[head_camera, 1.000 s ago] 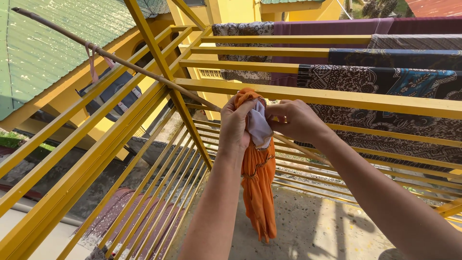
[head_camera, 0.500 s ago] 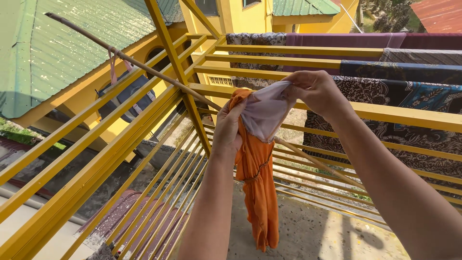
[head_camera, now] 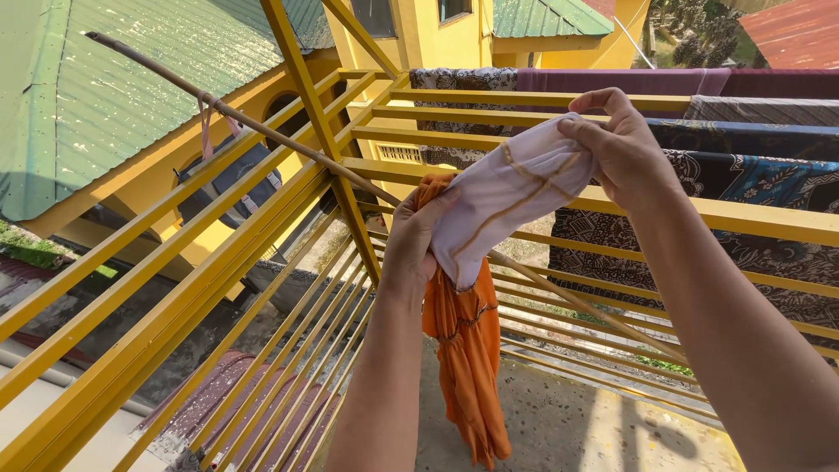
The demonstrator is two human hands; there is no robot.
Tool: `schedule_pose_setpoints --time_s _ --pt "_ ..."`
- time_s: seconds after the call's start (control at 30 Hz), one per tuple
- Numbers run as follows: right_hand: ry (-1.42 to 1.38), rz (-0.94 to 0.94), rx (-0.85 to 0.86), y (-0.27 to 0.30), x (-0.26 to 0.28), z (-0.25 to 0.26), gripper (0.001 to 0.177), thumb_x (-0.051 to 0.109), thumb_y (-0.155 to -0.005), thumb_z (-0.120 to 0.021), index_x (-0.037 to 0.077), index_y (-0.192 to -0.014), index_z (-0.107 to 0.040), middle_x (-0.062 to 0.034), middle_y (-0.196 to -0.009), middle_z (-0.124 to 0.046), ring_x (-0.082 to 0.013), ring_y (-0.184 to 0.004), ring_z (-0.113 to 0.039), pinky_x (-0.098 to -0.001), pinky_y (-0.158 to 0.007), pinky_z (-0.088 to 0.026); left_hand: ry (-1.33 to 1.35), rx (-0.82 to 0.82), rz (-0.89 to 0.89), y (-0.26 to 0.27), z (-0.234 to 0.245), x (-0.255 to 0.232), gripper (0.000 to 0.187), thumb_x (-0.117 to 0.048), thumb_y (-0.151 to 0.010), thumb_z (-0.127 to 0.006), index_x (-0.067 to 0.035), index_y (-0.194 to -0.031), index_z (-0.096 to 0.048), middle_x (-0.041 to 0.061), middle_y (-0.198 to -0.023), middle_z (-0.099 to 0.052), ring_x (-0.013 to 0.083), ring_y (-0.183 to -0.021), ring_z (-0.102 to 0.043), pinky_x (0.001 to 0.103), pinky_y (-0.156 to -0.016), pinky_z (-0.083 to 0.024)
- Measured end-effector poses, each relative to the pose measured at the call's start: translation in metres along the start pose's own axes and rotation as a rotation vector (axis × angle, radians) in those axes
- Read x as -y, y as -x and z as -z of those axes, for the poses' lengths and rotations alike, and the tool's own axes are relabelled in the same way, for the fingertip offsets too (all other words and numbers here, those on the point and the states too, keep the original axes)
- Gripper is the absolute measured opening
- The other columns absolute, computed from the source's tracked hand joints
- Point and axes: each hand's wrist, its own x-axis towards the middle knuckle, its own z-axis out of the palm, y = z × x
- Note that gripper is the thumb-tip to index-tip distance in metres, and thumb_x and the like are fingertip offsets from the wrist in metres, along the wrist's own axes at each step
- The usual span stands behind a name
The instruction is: Hanging wet clothes and items on a laundry rack on a balcony to dry.
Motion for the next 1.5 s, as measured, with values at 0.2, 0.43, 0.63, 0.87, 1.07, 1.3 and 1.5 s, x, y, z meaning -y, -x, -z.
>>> schedule_pose_setpoints --time_s 0.2,0.43,0.63,0.87,1.07,1.3,1.5 --pt "0.322 -0.213 0.137 0.009 0.002 0.034 0.026 0.005 -0.087 -0.073 0.0 -0.11 -0.063 -0.0192 -0.096 -0.072 -0.0287 -0.085 -0.073 -0.034 -0.08 -0.064 0.041 0.12 0.079 0.0 0.0 -0.006 0.028 -0.012 -0.09 -0.072 0.0 -0.116 -0.07 0.013 -0.105 -0.074 0.0178 -0.091 -0.068 0.027 -0.079 -0.053" --pt "-0.075 -0.013 -0.003 0.038 -0.023 -0.028 0.035 0.014 -0.088 -0.085 0.005 -0.101 -0.054 -0.011 -0.081 -0.064 -0.0152 -0.06 -0.067 -0.0294 -0.056 -0.064 -0.102 0.203 -0.045 0.018 -0.047 0.028 0.047 -0.01 -0.064 -0.096 -0.011 -0.103 -0.07 0.009 -0.088 -0.072 0.0166 -0.082 -0.073 0.03 -0.069 -0.062" --pt "-0.137 0.028 0.072 0.033 -0.027 0.002 0.037 0.012 -0.092 -0.081 0.006 -0.117 -0.054 -0.0126 -0.077 -0.062 -0.0062 -0.05 -0.045 -0.0182 -0.043 -0.043 -0.136 -0.07 -0.127 -0.001 -0.029 0.045 0.017 0.003 -0.082 -0.075 -0.004 -0.096 -0.072 0.015 -0.083 -0.073 0.021 -0.075 -0.073 0.028 -0.061 -0.056" --pt "0.478 0.255 0.132 0.054 -0.049 0.009 0.027 0.001 -0.093 -0.074 0.004 -0.117 -0.063 -0.0183 -0.092 -0.065 -0.0253 -0.071 -0.059 -0.0396 -0.063 -0.049 0.155 -0.073 0.009 -0.018 -0.01 0.062 0.026 0.0 -0.083 -0.076 -0.005 -0.109 -0.074 0.017 -0.091 -0.075 0.0272 -0.078 -0.077 0.035 -0.069 -0.063" --pt "0.571 0.657 0.007 0.075 0.005 -0.03 0.01 0.005 -0.102 -0.07 0.005 -0.111 -0.064 -0.0097 -0.092 -0.071 -0.0273 -0.087 -0.071 -0.0412 -0.08 -0.061 0.018 0.002 0.009 -0.007 -0.02 0.07 0.03 -0.009 -0.088 -0.077 -0.008 -0.118 -0.071 0.012 -0.1 -0.073 0.0202 -0.088 -0.073 0.03 -0.077 -0.06" --pt "0.752 0.178 0.248 0.083 -0.028 -0.028 0.023 0.004 -0.088 -0.071 0.013 -0.109 -0.074 -0.0062 -0.086 -0.079 -0.0225 -0.074 -0.075 -0.0405 -0.07 -0.06 0.267 0.002 0.076 -0.011 -0.014 0.073 0.021 -0.001 -0.088 -0.072 -0.005 -0.109 -0.071 0.02 -0.085 -0.074 0.0303 -0.076 -0.078 0.035 -0.069 -0.064" --pt "0.379 -0.052 0.397 0.066 -0.054 -0.015 0.069 0.013 -0.079 -0.085 0.001 -0.141 -0.057 -0.0142 -0.119 -0.072 -0.017 -0.08 -0.068 -0.0258 -0.065 -0.055 0.293 0.055 0.088 0.0 -0.03 0.061 0.025 -0.005 -0.087 -0.076 -0.006 -0.111 -0.07 0.018 -0.093 -0.076 0.0302 -0.082 -0.078 0.038 -0.072 -0.065"
